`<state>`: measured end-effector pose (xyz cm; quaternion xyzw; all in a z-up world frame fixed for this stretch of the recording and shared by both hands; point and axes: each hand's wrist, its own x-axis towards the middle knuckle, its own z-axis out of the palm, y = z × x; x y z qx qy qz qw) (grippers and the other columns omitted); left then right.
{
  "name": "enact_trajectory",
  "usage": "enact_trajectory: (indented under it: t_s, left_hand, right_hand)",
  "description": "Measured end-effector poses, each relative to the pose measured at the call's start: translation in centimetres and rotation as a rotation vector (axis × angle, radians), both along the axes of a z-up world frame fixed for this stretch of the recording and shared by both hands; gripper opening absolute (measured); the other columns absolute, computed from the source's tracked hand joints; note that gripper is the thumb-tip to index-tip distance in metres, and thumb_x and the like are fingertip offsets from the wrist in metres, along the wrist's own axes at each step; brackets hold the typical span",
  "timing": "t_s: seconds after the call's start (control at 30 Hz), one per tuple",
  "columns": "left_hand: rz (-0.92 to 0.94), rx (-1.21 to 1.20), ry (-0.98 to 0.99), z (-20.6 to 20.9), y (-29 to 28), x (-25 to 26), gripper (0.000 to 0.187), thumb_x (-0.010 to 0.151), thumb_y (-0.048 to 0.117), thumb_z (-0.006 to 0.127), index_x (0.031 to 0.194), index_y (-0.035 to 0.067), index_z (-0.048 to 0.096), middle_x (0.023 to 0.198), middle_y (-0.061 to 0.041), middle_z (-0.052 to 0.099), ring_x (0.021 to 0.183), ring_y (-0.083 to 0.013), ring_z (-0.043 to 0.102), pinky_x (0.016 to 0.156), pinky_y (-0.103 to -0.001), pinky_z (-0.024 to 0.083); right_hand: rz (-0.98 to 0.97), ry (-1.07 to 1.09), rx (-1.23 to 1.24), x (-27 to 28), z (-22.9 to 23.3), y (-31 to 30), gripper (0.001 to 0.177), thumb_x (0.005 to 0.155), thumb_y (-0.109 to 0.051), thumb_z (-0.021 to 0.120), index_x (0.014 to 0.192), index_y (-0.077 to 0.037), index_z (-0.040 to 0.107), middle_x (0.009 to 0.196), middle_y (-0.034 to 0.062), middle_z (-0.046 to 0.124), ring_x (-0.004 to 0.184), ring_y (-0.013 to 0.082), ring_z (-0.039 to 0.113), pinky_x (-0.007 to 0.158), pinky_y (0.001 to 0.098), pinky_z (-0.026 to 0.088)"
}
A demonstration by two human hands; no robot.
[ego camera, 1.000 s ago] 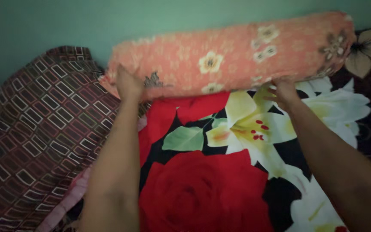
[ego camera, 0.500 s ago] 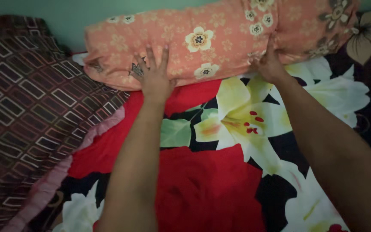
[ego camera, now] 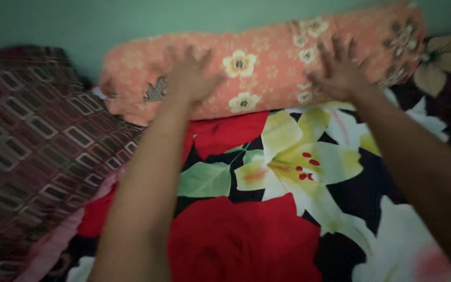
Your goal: The person tidies a bed by placing and smoothing pillows, a bolster, and a stuffed toy onto the mattress.
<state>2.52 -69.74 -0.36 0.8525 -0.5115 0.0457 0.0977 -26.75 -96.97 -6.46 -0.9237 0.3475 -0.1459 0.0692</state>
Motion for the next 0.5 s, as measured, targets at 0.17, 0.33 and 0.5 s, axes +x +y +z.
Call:
enact_trajectory:
  t_s: [0.17,0.33,0.5]
  left_hand:
    - [0.166,-0.159,0.068,-6.6,2.7,3.6,0.094,0.091,0.083,0.042,0.167,0.031,0.024,0.177,-0.006,0.009,0.16,-0.0387,-0.003,0.117,-0.081,-0.005]
    - [0.24,0.078,0.118,-4.2,0.7,4.1,0.098,0.083,0.087,0.035,0.164,0.035,0.015,0.172,-0.003,0.001,0.157,-0.0371,-0.007,0.112,-0.081,-0.006]
    - [0.233,-0.416,0.013,-7.0,1.9,-3.1,0.081,0.096,0.054,0.055,0.164,0.018,0.029,0.17,-0.026,0.017,0.155,-0.0535,0.008,0.108,-0.082,0.021]
  right_hand:
    - [-0.042,-0.047,-0.043,0.6,-4.3,-1.6,0.092,0.101,-0.077,0.035,0.175,-0.029,0.008,0.184,0.0076,0.003,0.169,0.041,-0.003,0.125,0.0808,-0.008]
    - [-0.124,0.116,0.024,2.5,-1.3,-3.3,0.097,0.088,-0.071,0.044,0.165,-0.029,0.002,0.175,0.0067,-0.004,0.16,0.0403,-0.005,0.11,0.085,-0.008]
    - [0.146,-0.167,-0.316,-0.5,-5.5,1.5,0.072,0.106,-0.049,0.047,0.164,-0.009,0.037,0.168,0.0228,0.033,0.156,0.048,0.026,0.122,0.0744,0.027]
